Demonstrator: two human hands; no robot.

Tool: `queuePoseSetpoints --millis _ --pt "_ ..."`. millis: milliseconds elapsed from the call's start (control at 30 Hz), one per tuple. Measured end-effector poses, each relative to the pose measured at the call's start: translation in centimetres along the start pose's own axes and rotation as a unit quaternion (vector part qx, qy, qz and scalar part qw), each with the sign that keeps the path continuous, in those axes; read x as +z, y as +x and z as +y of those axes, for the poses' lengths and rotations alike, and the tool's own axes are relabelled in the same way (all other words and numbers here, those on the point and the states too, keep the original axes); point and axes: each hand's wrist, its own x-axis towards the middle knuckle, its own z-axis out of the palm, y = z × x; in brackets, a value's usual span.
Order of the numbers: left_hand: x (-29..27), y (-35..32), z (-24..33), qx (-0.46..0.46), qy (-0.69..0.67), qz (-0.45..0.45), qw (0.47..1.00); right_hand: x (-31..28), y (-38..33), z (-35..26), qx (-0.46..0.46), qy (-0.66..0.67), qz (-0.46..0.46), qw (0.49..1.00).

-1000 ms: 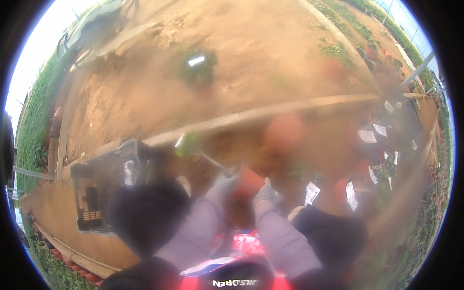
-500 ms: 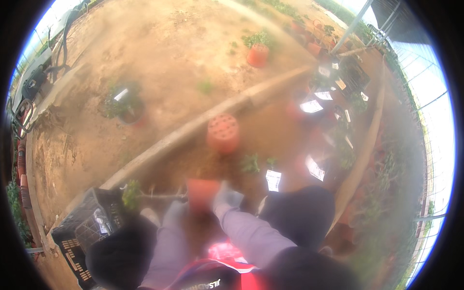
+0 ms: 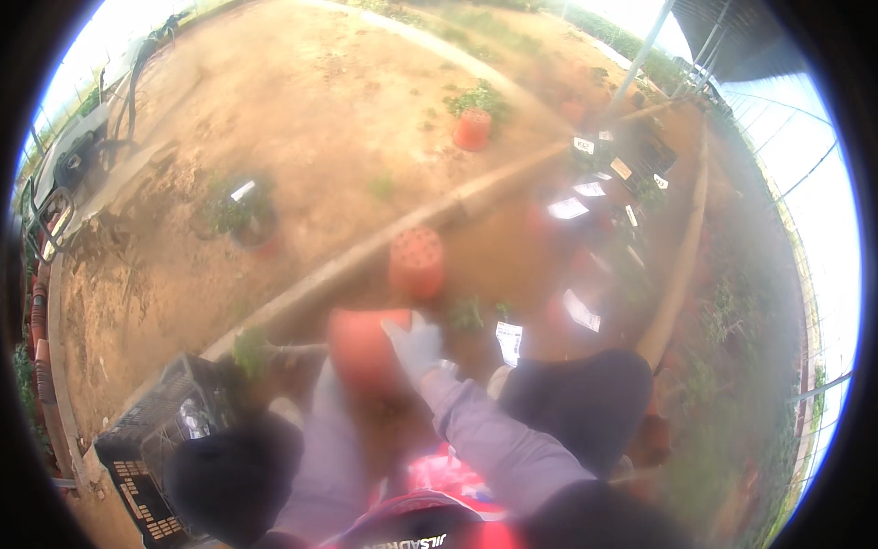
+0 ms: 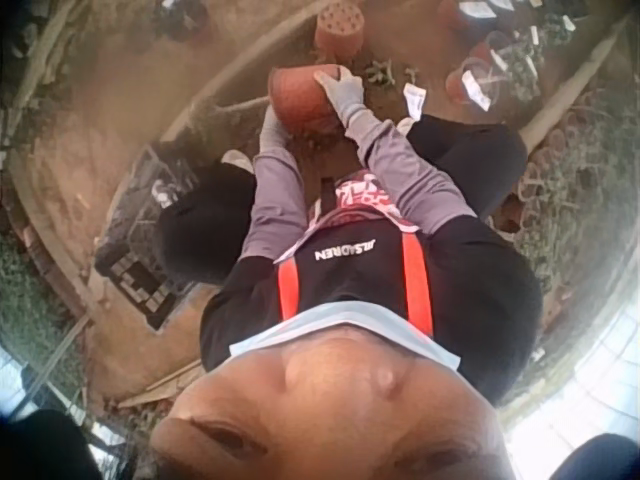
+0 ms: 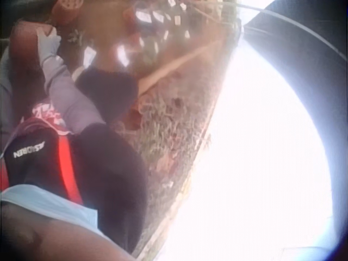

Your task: The person removes small plants from pots, wraps their root balls in clear plastic using a roll of cling film, and places the wrapped plants into a black crate. The person repeats this process for several plants in a greenhouse setting.

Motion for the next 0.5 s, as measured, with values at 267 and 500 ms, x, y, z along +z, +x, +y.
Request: queuePoseSetpoints --millis 267,500 --pt "5.3 2.3 5.2 0.1 -0.244 -0.137 0.955 -9.0 -4.7 -11.0 -0.299 -0.12 -0.029 0.946" --pt "7.7 2.3 6.7 0.123 -0.365 -0.178 0.906 -8.6 -5.9 -11.3 -0.303 -0.077 -0.03 0.949"
